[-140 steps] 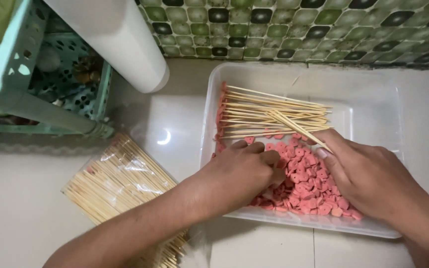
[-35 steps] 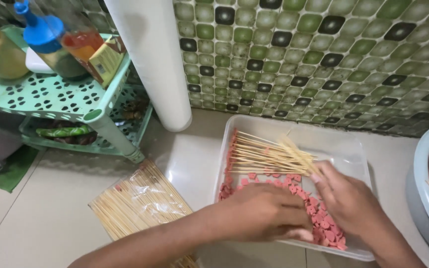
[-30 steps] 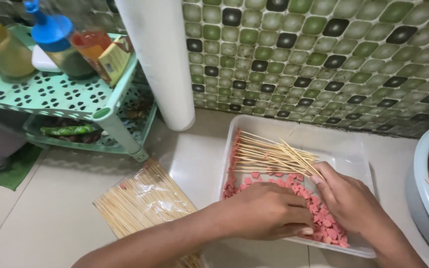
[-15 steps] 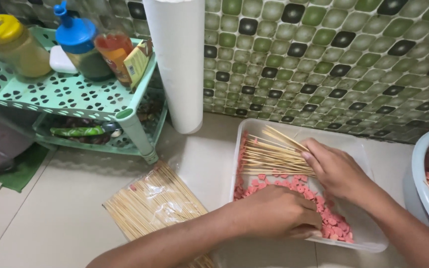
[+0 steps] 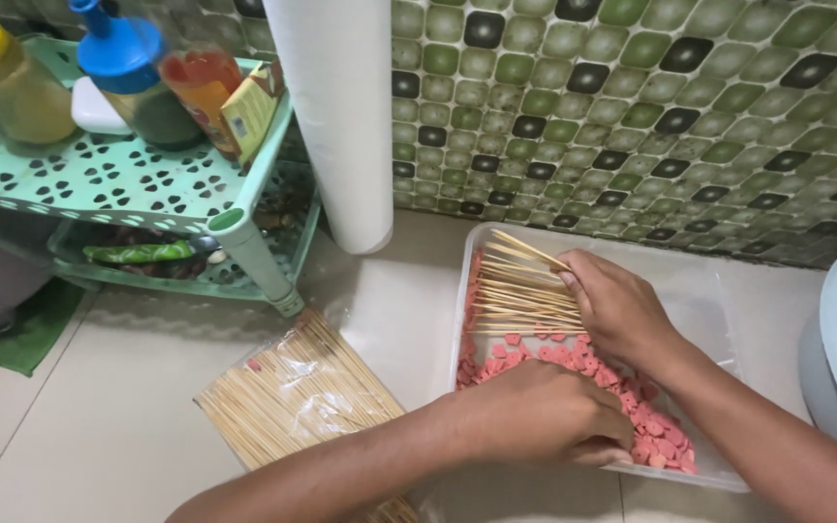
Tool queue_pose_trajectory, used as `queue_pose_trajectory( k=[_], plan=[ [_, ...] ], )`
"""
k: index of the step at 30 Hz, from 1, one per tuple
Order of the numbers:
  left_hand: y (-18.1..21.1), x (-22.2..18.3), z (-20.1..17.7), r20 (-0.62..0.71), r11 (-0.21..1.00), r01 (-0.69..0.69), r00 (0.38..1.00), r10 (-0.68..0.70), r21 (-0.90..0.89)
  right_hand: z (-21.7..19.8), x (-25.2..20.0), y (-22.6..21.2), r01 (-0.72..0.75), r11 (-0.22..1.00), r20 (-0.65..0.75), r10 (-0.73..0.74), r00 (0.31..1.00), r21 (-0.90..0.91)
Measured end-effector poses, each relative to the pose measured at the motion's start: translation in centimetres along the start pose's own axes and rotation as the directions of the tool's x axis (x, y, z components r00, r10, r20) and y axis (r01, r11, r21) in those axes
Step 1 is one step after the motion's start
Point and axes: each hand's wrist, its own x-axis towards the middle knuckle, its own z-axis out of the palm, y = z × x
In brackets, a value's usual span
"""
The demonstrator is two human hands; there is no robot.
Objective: Sorting wooden skewers and handling small pink food pieces in a plastic container.
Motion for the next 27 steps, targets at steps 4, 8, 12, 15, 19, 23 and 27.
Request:
queue_pose_trajectory(
  k=[4, 8, 12, 15, 19, 23, 27],
  plan=[
    [-0.1, 0.1, 0.2, 0.002, 1.000, -0.003, 1.000, 0.003, 0.000, 1.4, 0.3, 1.4, 0.072, 0.997, -0.032, -0.074, 0.997, -0.041],
    [-0.3, 0.1, 0.5, 0.014, 1.000, 0.001, 1.000, -0.001, -0.005, 2.4, 0.3, 2.0, 0.120, 0.985, -0.082, -0.131, 0.988, -0.126],
    [-0.4, 0.1, 0.8, -0.012, 1.000, -0.011, 1.000, 0.011, 0.008, 3.0, 0.4, 2.4, 0.187, 0.966, -0.138, -0.213, 0.967, -0.179],
    [-0.4, 0.1, 0.8, 0.000, 1.000, 0.001, 1.000, -0.001, 0.012, 2.9, 0.4, 2.2, 0.195, 0.963, -0.148, -0.223, 0.963, -0.187],
    [-0.4, 0.2, 0.8, 0.015, 1.000, 0.015, 1.000, -0.015, 0.007, 2.7, 0.5, 2.3, 0.204, 0.962, -0.181, -0.237, 0.954, -0.183],
    [-0.5, 0.2, 0.8, 0.008, 1.000, 0.019, 1.000, -0.020, 0.025, 2.2, 0.5, 2.1, 0.194, 0.971, -0.201, -0.220, 0.955, -0.143],
    [-0.3, 0.2, 0.6, -0.003, 0.999, 0.043, 0.999, -0.043, 0.024, 0.8, 0.1, 0.6, 0.108, 0.993, -0.135, -0.114, 0.984, -0.048]
  ],
)
